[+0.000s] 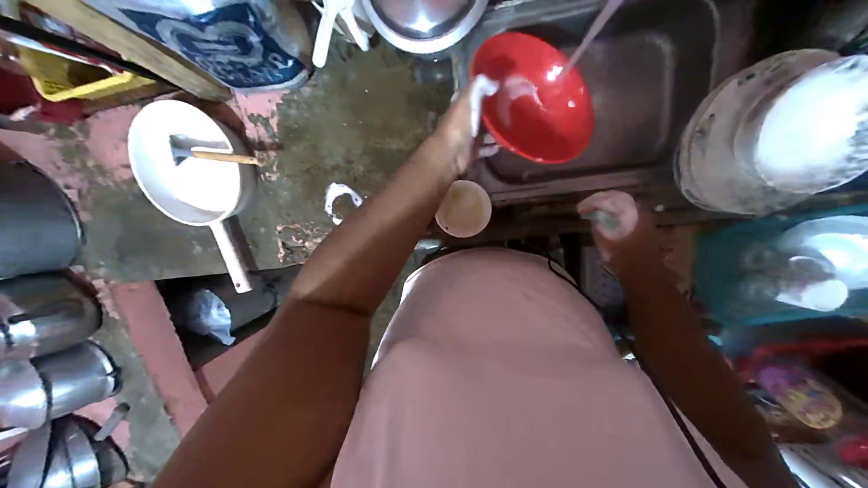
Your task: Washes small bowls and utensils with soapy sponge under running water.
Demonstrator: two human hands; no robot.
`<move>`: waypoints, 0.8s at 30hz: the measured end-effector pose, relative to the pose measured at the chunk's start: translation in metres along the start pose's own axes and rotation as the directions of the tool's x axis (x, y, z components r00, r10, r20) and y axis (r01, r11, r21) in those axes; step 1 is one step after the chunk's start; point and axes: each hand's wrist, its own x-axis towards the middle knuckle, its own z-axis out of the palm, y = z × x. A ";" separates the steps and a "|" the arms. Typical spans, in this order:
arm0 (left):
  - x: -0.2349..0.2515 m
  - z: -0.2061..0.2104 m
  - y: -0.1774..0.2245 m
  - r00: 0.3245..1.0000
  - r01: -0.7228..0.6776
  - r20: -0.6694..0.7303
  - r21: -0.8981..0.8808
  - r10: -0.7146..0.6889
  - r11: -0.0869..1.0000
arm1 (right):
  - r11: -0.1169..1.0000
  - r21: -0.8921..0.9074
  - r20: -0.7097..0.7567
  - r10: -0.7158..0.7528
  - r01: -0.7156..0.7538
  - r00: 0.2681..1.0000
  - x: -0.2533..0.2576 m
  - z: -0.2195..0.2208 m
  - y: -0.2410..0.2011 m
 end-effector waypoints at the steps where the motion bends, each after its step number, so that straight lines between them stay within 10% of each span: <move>1: 0.009 0.023 0.005 1.000 -0.011 -0.013 0.083 0.012 0.997 | 1.000 0.021 -0.009 -0.001 0.001 1.000 -0.001 -0.006 0.005; 8: 0.074 0.111 0.015 0.887 -0.417 -0.102 0.244 0.451 0.875 | 0.992 0.127 -0.071 0.030 -0.021 0.997 -0.019 -0.044 0.035; 16: 0.086 0.097 -0.010 0.590 -0.758 -0.161 0.226 0.791 0.611 | 0.973 0.225 -0.130 -0.026 0.055 0.991 -0.023 -0.043 0.052; 24: 0.066 0.067 -0.014 0.460 -0.808 -0.093 0.369 0.883 0.459 | 0.962 0.216 -0.035 0.178 -0.167 0.983 0.006 -0.004 0.003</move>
